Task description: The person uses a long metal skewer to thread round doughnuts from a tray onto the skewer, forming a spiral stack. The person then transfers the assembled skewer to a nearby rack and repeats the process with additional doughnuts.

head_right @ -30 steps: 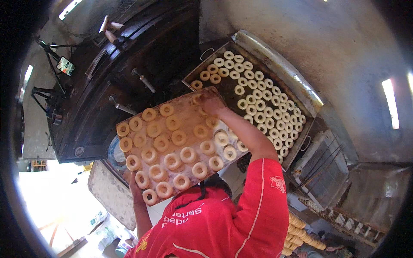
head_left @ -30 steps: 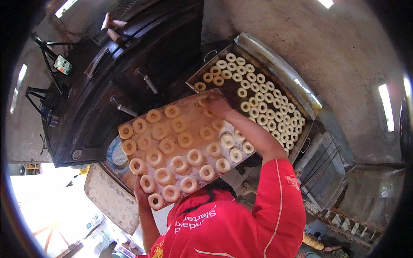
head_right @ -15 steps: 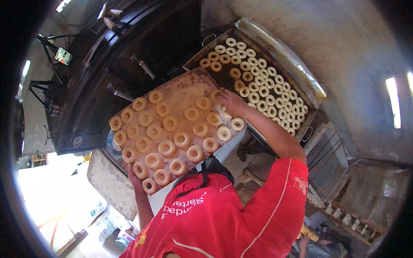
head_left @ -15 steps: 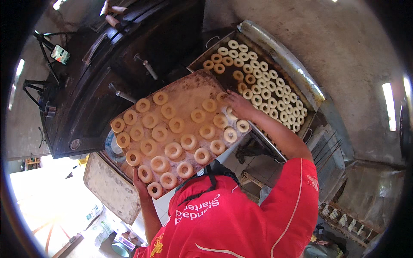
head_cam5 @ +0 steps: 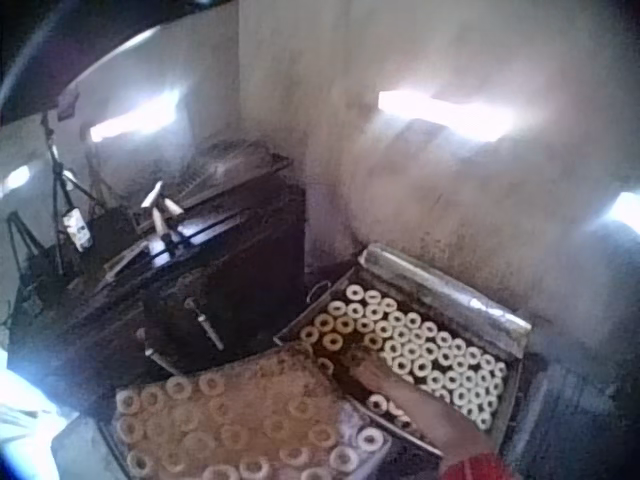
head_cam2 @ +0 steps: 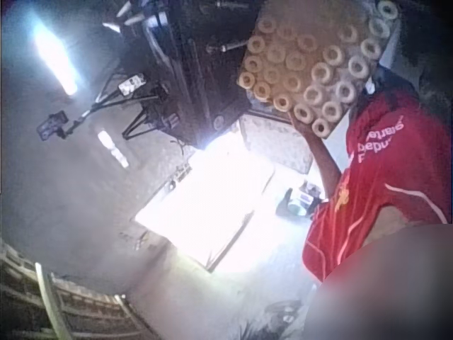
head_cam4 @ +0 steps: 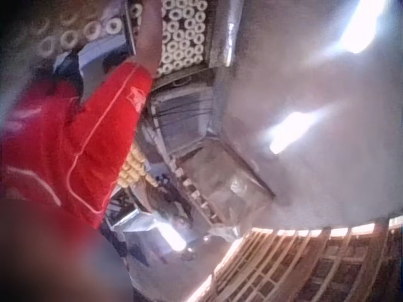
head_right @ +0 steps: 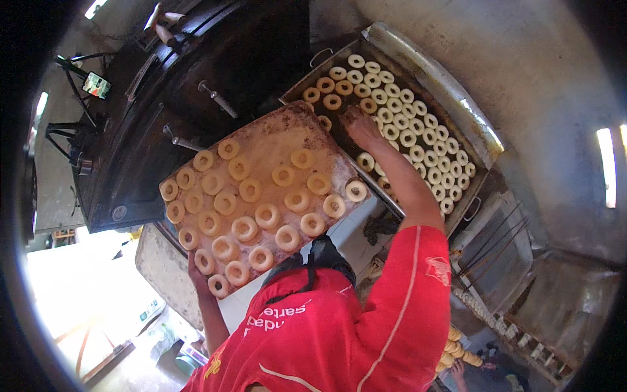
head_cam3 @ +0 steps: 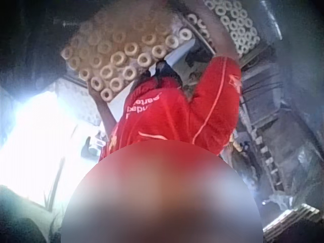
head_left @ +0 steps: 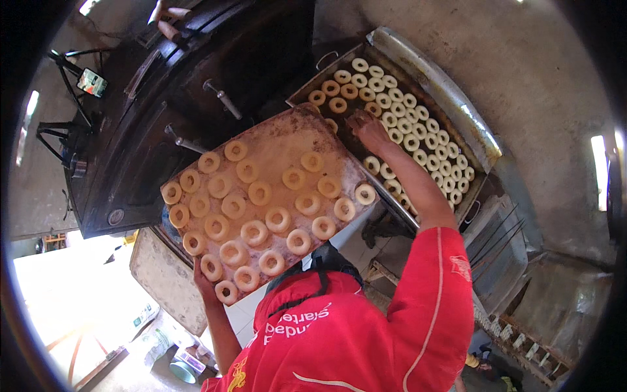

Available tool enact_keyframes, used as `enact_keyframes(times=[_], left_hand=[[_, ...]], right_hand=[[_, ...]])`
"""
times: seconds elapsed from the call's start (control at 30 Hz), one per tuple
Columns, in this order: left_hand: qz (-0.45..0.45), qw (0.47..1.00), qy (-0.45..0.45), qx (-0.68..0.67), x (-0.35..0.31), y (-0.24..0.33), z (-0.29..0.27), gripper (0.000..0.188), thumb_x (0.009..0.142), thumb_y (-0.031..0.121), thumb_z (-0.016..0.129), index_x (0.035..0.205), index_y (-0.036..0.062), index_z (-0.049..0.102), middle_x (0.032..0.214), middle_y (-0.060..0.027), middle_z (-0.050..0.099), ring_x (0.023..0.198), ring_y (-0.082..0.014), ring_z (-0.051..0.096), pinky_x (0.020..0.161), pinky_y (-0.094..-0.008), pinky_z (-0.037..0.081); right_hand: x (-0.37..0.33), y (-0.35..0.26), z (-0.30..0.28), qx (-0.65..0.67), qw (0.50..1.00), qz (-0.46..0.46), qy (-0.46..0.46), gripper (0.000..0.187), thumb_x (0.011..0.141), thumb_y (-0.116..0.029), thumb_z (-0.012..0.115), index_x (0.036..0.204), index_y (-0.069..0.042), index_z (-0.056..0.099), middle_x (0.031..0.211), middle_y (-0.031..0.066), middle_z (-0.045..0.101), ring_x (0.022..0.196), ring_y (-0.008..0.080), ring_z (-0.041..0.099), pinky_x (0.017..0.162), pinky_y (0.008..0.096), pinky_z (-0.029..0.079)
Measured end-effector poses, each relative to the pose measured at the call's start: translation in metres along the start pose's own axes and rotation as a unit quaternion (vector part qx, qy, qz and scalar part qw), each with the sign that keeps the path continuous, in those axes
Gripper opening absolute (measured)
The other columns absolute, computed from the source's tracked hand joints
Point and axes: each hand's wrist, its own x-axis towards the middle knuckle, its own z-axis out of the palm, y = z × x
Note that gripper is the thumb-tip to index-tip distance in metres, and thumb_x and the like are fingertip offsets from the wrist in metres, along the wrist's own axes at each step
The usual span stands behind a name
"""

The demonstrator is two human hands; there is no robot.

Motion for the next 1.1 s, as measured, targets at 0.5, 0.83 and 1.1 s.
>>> enact_keyframes(times=[0.5,0.83,1.1], left_hand=[[-0.023,0.999,0.012,-0.028,-0.002,0.009,0.019,0.044,0.114,0.042,0.045,0.137,0.0085,0.062,0.124,-0.0051,0.069,0.113,-0.0173,0.068,0.097,-0.035,0.057],[-0.088,0.993,-0.033,-0.077,0.013,0.002,0.006,0.049,0.113,0.048,0.045,0.137,0.0087,0.061,0.128,-0.0068,0.068,0.116,-0.0197,0.068,0.098,-0.037,0.058],[-0.112,0.992,-0.009,-0.066,-0.003,0.013,0.049,0.057,0.11,0.057,0.046,0.144,0.0124,0.057,0.129,-0.0064,0.068,0.116,-0.0211,0.068,0.096,-0.0377,0.059]], right_hand=[[-0.014,-0.048,-0.016,0.072,0.991,-0.094,-0.057,0.039,0.094,-0.008,0.061,0.133,-0.006,0.065,0.142,0.0228,0.061,0.138,0.0418,0.053,0.118,0.0532,0.042],[-0.064,-0.121,-0.051,0.248,0.938,0.115,0.213,0.029,0.099,-0.009,0.057,0.127,-0.005,0.065,0.129,0.0221,0.067,0.119,0.0427,0.064,0.101,0.0497,0.053],[-0.245,-0.272,-0.002,0.522,0.515,0.644,0.218,0.033,0.107,-0.035,0.056,0.125,-0.006,0.056,0.118,0.0133,0.062,0.11,0.0305,0.06,0.099,0.049,0.046]])
